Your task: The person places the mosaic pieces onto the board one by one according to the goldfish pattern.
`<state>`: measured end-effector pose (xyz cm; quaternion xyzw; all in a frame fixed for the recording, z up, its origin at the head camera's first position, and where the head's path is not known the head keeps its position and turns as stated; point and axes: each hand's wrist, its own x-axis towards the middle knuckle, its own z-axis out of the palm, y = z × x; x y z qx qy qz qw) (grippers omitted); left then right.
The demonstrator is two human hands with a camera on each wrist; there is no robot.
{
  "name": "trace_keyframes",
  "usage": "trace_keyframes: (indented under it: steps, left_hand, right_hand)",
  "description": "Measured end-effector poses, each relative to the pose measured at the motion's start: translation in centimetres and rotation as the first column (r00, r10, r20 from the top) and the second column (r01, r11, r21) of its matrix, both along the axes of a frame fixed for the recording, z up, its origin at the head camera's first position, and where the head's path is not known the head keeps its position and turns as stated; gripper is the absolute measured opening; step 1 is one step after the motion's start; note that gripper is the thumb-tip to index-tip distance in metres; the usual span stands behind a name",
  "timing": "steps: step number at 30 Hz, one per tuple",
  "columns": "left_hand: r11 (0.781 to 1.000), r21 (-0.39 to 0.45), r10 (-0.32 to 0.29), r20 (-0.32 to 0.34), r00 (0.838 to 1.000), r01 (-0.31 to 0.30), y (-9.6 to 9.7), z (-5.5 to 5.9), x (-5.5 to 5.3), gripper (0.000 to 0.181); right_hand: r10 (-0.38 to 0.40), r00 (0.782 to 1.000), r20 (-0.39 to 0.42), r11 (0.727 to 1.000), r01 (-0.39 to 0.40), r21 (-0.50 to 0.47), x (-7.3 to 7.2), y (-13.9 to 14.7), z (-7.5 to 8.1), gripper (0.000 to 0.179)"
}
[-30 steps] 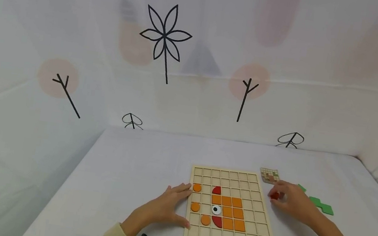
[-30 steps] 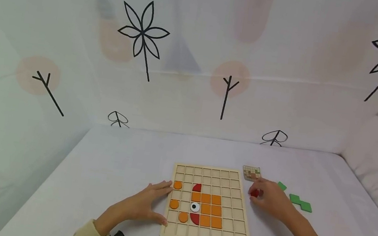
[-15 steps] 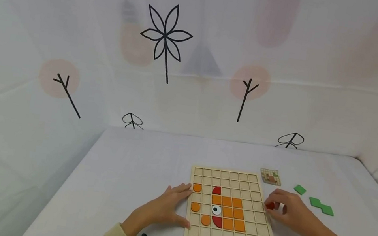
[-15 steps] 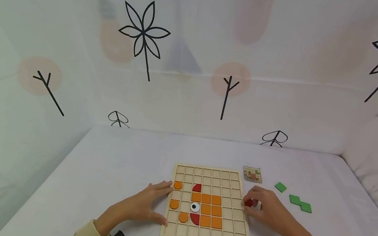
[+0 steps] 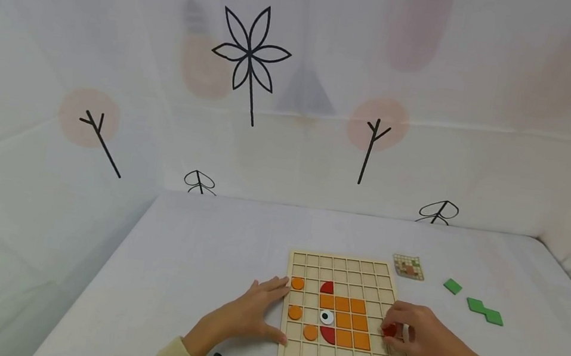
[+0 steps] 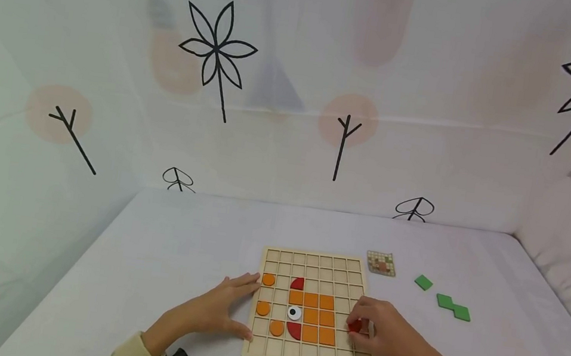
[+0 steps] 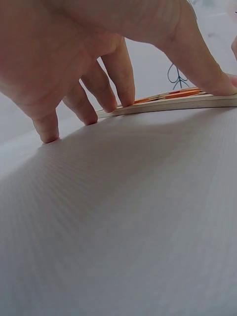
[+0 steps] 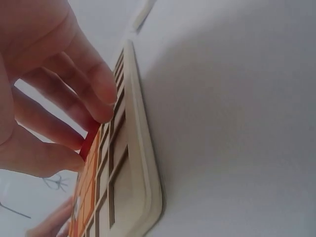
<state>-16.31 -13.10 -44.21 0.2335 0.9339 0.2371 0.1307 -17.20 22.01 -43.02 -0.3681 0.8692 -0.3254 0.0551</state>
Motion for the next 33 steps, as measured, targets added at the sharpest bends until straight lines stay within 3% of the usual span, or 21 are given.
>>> trace_keyframes:
  steps: [8, 19, 26, 33]
  left_hand:
    - [1.0, -0.002, 0.004, 0.006, 1.0, -0.004, 0.0, 0.1, 0.1, 0.095]
    - [1.0, -0.007, -0.002, 0.001, 1.0, 0.002, 0.0, 0.0, 0.0, 0.096]
    - [1.0, 0.009, -0.013, -0.002, 1.0, 0.013, 0.0, 0.2, 0.1, 0.095]
    - [1.0, 0.004, -0.011, 0.004, 1.0, 0.011, 0.0, 0.3, 0.2, 0.095]
  right_hand:
    - [0.012, 0.998, 0.061, 0.999, -0.014, 0.035, 0.6, -1.3, -0.1, 0.007]
    - [0.064, 0.998, 0.028, 0.995, -0.066, 0.07, 0.6, -1.8, 0.0, 0.009]
    - [0.037, 0.998, 0.053, 0.994, -0.042, 0.099, 0.6, -1.8, 0.2, 0.009]
    - [-0.017, 1.0, -0.016, 0.996, 0.019, 0.092, 0.3, -0.6, 0.4, 0.008]
